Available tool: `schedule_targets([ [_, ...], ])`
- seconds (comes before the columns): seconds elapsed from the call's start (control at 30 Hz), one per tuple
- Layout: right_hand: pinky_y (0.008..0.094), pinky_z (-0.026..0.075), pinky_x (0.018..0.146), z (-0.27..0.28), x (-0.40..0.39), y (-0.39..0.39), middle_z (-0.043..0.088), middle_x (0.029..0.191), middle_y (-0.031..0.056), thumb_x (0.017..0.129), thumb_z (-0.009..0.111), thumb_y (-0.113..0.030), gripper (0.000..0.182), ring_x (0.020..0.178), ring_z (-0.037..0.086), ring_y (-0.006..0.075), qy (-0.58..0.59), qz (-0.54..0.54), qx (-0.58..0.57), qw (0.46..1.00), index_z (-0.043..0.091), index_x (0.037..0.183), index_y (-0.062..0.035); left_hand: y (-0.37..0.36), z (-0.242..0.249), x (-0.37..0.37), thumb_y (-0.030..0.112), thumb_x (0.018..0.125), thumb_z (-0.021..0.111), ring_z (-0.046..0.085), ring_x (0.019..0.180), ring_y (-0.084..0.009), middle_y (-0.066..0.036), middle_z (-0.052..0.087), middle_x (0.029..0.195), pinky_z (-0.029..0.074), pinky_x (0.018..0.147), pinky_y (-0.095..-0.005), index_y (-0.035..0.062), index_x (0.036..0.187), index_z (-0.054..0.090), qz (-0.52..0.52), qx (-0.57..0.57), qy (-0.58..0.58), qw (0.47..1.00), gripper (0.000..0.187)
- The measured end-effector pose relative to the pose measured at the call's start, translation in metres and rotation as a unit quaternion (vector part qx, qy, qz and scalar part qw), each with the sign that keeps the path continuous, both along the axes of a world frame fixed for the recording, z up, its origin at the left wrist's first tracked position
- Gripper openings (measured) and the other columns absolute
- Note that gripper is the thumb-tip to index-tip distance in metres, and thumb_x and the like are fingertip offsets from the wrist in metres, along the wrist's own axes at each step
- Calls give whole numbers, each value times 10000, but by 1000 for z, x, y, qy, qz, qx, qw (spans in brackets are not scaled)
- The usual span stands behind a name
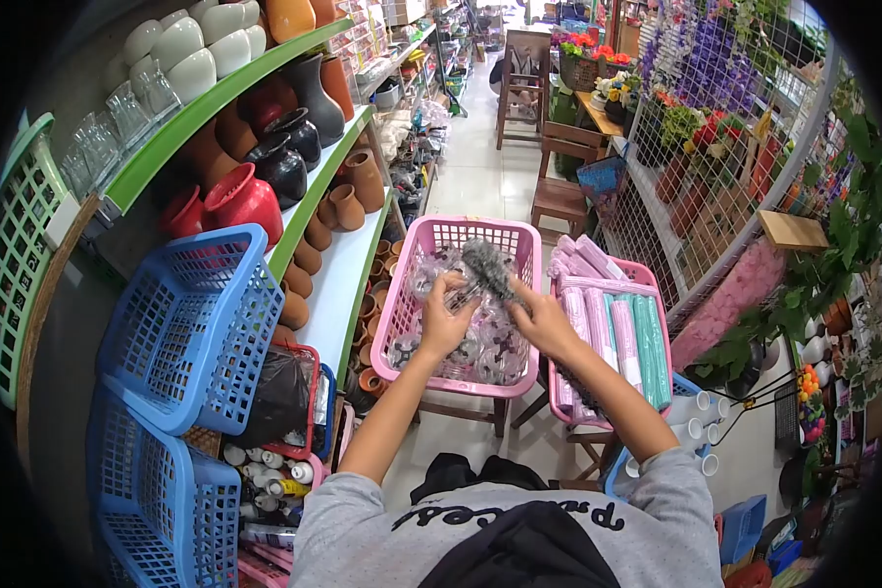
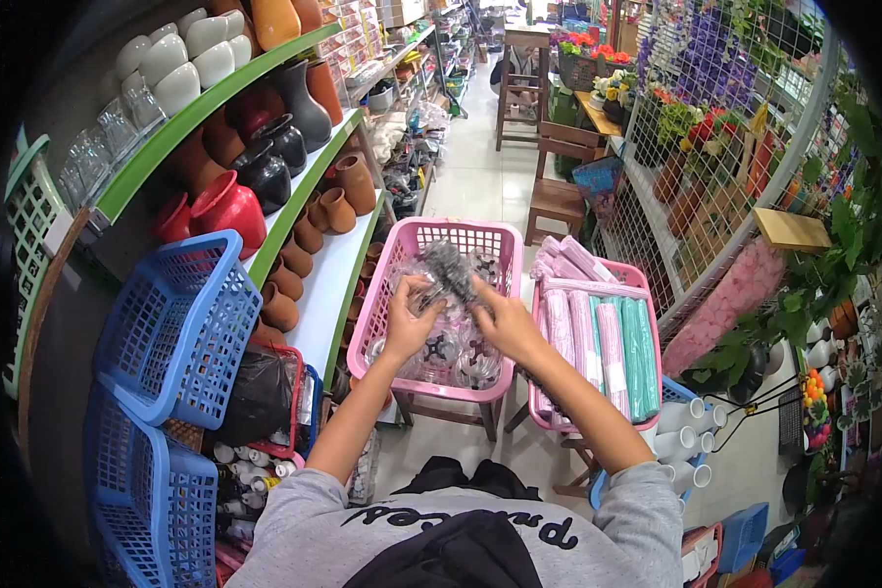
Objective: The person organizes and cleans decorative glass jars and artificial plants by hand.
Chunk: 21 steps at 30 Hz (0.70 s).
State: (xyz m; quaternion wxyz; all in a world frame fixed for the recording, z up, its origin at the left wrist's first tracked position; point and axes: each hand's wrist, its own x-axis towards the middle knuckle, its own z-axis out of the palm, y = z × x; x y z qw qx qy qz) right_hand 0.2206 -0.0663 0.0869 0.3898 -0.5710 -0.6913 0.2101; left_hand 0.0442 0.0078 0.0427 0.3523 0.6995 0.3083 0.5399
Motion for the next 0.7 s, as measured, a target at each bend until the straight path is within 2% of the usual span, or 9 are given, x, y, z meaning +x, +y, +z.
schedule_targets([
  [0.1,411,483,690,-7,-10,-7,612,766,258,851,541,-153,503,693,642,355,-58,57,62,995,430,1339,-108,-9,5,1,22,745,699,568,937,-170,-89,589,942,436,855,-299,9,1005,495,20,-4,18,1000,331],
  [0.17,446,472,672,5,-9,-5,600,762,266,830,557,-155,505,683,598,411,-70,19,19,997,456,1325,-150,-9,6,2,24,747,697,567,938,-172,-93,588,944,433,859,-301,10,1008,495,31,20,11,999,330],
  [0.37,416,476,638,10,-3,-1,585,715,265,846,548,-172,505,598,611,359,-8,36,44,998,438,1335,-108,-6,17,-2,51,748,711,597,899,-214,-107,609,942,449,843,-314,15,1027,509,29,25,22,999,346],
  [0.43,393,485,689,25,-7,-6,602,785,287,863,537,-169,492,692,644,352,-38,5,-48,998,431,1336,-84,-6,5,0,48,779,687,585,929,-196,-91,600,985,445,856,-298,34,1034,504,-9,-8,-62,998,314],
  [0.47,353,463,838,4,2,6,606,1007,299,887,526,-191,480,931,639,326,27,12,21,999,424,1331,-38,-3,0,2,45,810,662,573,960,-178,-76,592,1027,440,869,-282,53,1040,498,-50,-35,-149,987,283],
  [0.5,353,463,838,-5,9,10,606,1007,299,887,526,-191,480,931,639,326,27,12,22,999,424,1331,-38,0,-7,0,45,810,662,573,960,-178,-76,592,1027,440,869,-282,53,1040,498,-49,-34,-149,987,283],
  [0.57,325,374,980,-12,17,17,529,1229,265,903,519,-207,484,1162,528,292,97,49,7,994,415,1322,9,7,-13,-7,86,853,638,576,991,-163,-67,587,1095,457,898,-330,75,1111,464,-155,-227,-303,912,311],
  [0.63,318,326,1024,0,14,9,490,1291,246,904,519,-204,496,1227,464,267,99,55,-14,993,404,1313,52,7,-9,-6,175,876,626,583,968,-161,-56,590,1078,480,885,-344,92,1120,488,-161,-241,-349,891,292],
  [0.7,326,335,1018,-4,12,8,503,1266,259,898,527,-190,489,1222,473,289,100,44,-16,994,409,1320,27,10,-8,-11,279,894,598,586,947,-177,-51,595,1048,493,853,-358,108,1115,521,-211,-398,-479,754,290],
])
